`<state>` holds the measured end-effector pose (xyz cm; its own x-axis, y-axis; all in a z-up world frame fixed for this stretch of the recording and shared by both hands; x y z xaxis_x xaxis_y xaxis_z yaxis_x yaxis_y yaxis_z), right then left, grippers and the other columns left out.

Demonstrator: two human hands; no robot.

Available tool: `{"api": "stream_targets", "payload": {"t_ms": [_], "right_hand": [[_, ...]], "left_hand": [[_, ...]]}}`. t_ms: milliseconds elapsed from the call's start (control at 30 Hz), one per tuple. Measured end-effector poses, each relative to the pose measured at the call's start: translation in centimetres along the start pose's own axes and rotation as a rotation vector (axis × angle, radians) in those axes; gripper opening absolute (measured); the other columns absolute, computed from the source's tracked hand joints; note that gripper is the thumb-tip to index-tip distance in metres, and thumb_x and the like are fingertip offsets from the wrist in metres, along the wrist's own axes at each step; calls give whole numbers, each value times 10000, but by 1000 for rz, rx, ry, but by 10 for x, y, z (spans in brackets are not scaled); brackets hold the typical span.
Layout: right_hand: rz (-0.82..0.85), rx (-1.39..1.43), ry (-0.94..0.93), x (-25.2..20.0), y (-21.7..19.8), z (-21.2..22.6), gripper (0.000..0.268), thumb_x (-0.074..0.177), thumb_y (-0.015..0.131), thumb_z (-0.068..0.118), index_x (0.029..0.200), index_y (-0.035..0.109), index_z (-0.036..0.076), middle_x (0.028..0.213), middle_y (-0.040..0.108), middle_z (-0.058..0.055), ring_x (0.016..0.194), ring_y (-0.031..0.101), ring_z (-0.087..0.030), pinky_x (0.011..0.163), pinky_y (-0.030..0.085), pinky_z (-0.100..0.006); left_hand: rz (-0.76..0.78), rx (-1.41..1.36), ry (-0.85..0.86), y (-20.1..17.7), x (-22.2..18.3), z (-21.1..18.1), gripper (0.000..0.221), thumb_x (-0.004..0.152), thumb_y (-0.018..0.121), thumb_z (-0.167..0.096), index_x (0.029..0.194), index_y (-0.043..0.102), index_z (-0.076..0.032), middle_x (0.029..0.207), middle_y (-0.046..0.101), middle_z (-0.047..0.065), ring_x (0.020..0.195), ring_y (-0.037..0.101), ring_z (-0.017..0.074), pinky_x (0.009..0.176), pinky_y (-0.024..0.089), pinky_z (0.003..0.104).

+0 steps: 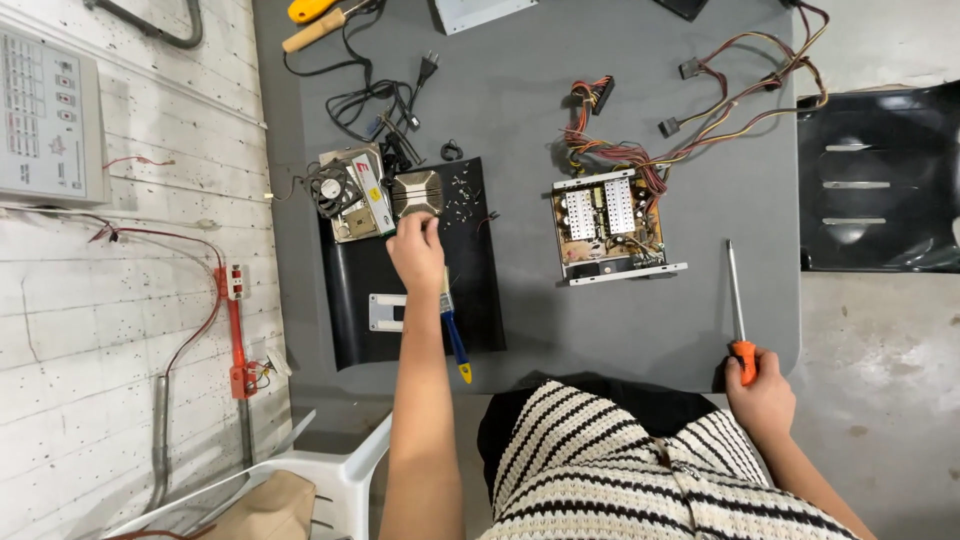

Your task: The person is disassembling and inspecting a computer power supply unit using a screwdriver on a repair bench.

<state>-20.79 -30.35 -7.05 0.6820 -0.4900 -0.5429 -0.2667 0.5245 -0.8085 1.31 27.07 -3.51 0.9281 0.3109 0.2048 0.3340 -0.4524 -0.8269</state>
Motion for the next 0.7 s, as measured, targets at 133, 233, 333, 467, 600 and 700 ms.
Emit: {"api": "stream_targets", "payload": {"t_ms": [133, 233, 333, 467, 600, 700], "right_hand": [[-8, 2, -3, 1, 0, -2, 454, 1010, 504, 457, 1310, 559, 120, 1003, 735, -189, 920, 685, -472, 817, 508, -546], [12, 2, 24, -2, -1, 2, 449, 1010, 496, 447, 1307, 551, 115, 976, 734, -181, 892, 687, -451, 806, 510, -529], [4, 17, 5, -1, -1, 2, 459, 1005, 508, 430, 1320, 555, 100, 971, 731, -173, 875, 693, -443, 766, 525, -529], [-16, 39, 3, 3, 5, -5, 451, 994, 513, 436, 1313, 561, 121, 994, 738, -158, 907, 694, -437, 786, 521, -529], [-24, 38, 15, 3, 6, -3, 467, 991, 504, 451, 1329, 558, 133, 975, 745, -161, 885, 703, -444, 786, 524, -529], [-29, 47, 2, 2, 4, 0, 449, 984, 510, 438, 1317, 565, 142, 982, 746, -152, 910, 701, -434, 798, 521, -525]], "left_hand": [[94, 148, 51, 16, 17, -15, 115, 999, 649, -175, 1082, 729, -168, 1090, 725, -24, 1005, 671, 182, 888, 405, 394], [108, 307, 305, 47, 33, -25, 141, 945, 707, -160, 1063, 771, -200, 1019, 741, -38, 866, 670, 171, 897, 387, 393], [155, 566, 426, 81, 46, -19, 261, 693, 684, 54, 671, 615, -197, 703, 559, -21, 660, 551, 229, 860, 375, 384], [142, 671, 526, 91, 56, -24, 230, 658, 719, 1, 648, 643, -216, 662, 573, -31, 669, 581, 217, 879, 392, 384], [380, 554, 430, 83, 61, -29, 258, 659, 636, 79, 733, 640, -169, 747, 573, -1, 721, 614, 265, 840, 366, 384], [387, -21, -26, 36, 63, -44, 59, 933, 696, -225, 961, 734, -189, 875, 666, -54, 812, 640, 211, 1010, 385, 480]]}}
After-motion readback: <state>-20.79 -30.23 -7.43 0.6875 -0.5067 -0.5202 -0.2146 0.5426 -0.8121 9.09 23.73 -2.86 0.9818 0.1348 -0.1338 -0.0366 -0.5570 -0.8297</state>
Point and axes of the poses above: each hand's wrist, its own x-axis towards the middle knuckle, its own y-axis out of the palm, z = x × y, the point moved 7 cm from there along x, towards the middle knuckle
